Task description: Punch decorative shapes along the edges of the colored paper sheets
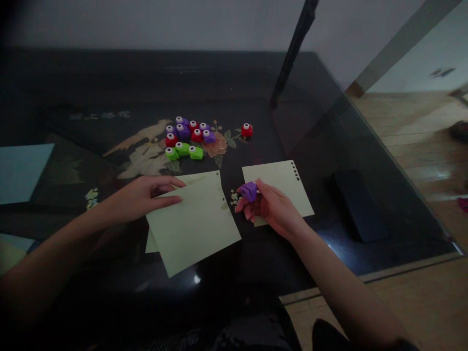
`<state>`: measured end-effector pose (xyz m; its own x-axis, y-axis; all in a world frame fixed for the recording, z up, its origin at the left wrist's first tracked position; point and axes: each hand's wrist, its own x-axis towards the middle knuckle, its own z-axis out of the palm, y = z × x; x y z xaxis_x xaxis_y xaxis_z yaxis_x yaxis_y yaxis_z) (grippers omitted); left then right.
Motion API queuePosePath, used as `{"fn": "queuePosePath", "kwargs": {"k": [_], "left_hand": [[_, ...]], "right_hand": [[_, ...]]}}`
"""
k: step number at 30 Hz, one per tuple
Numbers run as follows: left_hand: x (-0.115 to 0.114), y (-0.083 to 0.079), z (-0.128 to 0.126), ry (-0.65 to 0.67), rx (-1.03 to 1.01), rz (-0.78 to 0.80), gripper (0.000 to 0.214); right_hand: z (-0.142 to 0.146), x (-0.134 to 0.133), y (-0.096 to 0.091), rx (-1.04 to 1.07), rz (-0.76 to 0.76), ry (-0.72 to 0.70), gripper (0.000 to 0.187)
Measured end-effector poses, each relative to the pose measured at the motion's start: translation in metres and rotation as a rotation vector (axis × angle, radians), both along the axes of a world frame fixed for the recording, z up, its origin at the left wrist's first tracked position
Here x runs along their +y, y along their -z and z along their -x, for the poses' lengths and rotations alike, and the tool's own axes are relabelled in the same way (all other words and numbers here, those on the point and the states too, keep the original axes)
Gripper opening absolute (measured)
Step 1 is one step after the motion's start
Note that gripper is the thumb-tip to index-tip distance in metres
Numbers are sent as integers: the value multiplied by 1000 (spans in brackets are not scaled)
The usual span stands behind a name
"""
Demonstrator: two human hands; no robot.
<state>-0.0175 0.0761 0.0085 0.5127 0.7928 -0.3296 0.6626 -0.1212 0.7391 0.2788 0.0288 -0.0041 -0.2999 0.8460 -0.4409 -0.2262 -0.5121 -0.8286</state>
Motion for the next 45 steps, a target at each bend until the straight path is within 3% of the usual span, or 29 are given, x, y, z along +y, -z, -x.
{"fn": "queuePosePath", "kwargs": {"k": [7, 14, 19, 24, 30, 35, 39, 43, 45], "left_hand": [[-1, -1, -2, 4, 19, -26, 35], [-2, -9, -3, 58, -15, 71, 45], [-2, -16, 0, 109, -12, 104, 58], [1, -16, 1, 78, 10, 58, 39], [4, -14, 6, 59, 18, -98, 34], [7, -13, 12, 69, 11, -137, 39], [7, -18, 13, 64, -7, -148, 38], [7, -21, 13, 84, -38, -154, 35], [6, -22, 13, 82, -41, -171, 35]], "right_hand": [[-1, 4, -1, 70, 172, -1, 45], [0, 5, -1, 57, 179, 4, 42], [2, 2, -2, -6, 14, 67, 38], [2, 3, 0, -78, -158, 110, 30], [-2, 6, 6, -251, -174, 206, 32], [-6, 15, -4, -220, -250, 195, 30], [-13, 37, -13, -349, -373, 134, 31], [-21, 82, -6, -850, -725, 139, 32], [-23, 106, 1, -937, -795, 171, 27]]}}
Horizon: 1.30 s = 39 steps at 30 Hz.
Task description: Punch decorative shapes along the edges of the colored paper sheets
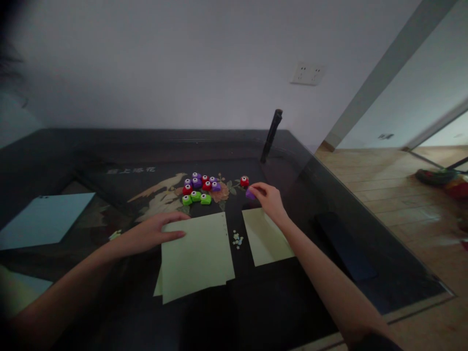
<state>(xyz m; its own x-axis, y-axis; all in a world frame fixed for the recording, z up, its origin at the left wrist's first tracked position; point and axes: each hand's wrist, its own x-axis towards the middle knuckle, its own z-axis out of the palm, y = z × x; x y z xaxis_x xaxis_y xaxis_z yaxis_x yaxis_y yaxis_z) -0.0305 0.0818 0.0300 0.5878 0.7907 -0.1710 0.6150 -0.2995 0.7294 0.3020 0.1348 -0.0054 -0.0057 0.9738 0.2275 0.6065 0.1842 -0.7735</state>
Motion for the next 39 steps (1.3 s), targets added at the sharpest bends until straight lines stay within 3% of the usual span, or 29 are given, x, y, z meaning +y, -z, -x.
{"fn": "queuePosePath", "kwargs": {"k": [5, 18, 26, 33, 39], "left_hand": [[-2, -2, -1, 8, -13, 2, 35], [-3, -1, 0, 21, -8, -15, 37], [-3, 2, -1, 21, -16, -12, 36], [-3, -2, -2, 14, 0, -16, 36], [-3, 0, -2, 15, 1, -15, 36]], "right_hand": [[1, 36, 16, -99, -74, -9, 20], [-7, 47, 33, -164, -58, 30, 27], [-16, 61, 33, -222, -60, -79, 26], [-16, 73, 27, -229, -37, -258, 58], [-17, 83, 27, -265, -39, -393, 59]]}}
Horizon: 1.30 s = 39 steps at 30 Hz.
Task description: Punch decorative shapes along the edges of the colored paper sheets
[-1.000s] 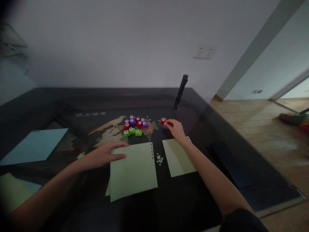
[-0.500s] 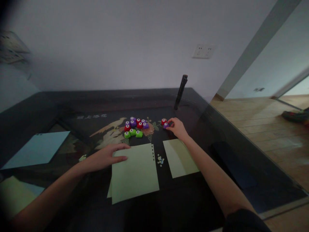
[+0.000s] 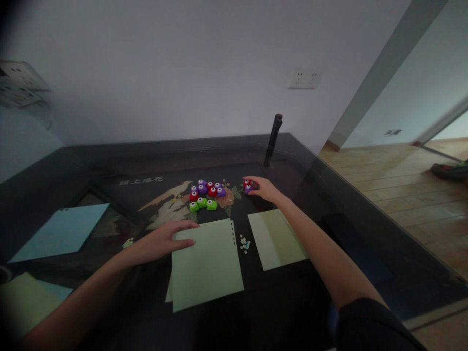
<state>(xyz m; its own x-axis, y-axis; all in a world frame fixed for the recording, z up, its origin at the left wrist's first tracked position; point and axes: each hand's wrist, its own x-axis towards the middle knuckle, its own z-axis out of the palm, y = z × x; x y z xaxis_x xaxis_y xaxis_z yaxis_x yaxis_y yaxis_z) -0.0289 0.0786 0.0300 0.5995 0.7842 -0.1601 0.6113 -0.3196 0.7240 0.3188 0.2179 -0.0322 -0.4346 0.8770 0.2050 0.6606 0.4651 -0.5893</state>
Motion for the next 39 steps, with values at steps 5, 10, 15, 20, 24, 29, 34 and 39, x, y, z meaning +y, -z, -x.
{"fn": "queuePosePath", "kwargs": {"k": [5, 10, 15, 20, 24, 29, 34, 39], "left_hand": [[0, 3, -1, 0, -1, 7, 34], [2, 8, 1, 1, -12, 6, 36], [2, 8, 2, 2, -23, 1, 34], [2, 6, 1, 14, -35, 2, 33], [3, 6, 1, 16, -30, 6, 33], [2, 3, 1, 22, -23, 14, 33], [1, 3, 0, 23, -20, 11, 35], [2, 5, 0, 37, -22, 2, 35]], "right_hand": [[1, 11, 1, -45, -5, -63, 52], [4, 16, -2, -93, -16, -88, 52], [7, 14, -4, -124, -29, -95, 53], [10, 13, -4, -138, -34, -77, 53], [14, 13, -5, -145, -36, -53, 53], [18, 13, -3, -146, -43, -40, 56], [21, 14, -2, -140, -51, -44, 56], [22, 14, -3, -135, -57, -50, 56]]}}
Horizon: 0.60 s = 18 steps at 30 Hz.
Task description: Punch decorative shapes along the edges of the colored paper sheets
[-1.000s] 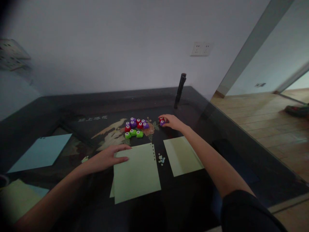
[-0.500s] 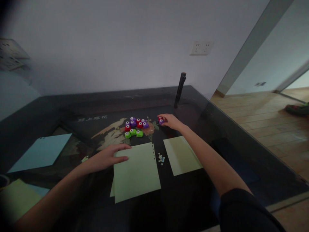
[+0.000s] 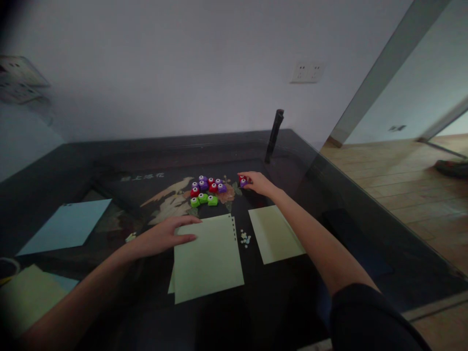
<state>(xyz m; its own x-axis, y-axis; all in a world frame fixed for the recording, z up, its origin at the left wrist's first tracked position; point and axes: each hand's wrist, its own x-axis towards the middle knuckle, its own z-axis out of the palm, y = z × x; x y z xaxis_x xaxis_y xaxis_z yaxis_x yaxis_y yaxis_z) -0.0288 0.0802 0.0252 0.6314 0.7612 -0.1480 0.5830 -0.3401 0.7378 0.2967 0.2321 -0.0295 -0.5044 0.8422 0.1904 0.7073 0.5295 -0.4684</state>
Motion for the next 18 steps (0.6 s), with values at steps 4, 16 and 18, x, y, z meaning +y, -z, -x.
{"fn": "queuePosePath", "kwargs": {"k": [4, 16, 18], "left_hand": [[0, -1, 0, -2, 12, -9, 35], [-1, -5, 0, -15, 14, 4, 36], [1, -3, 1, -25, 19, -4, 37]], "right_hand": [[0, 0, 0, -4, -2, 8, 57], [5, -8, -9, 36, -4, 52, 59], [4, -16, -16, 75, -24, 88, 60]]}}
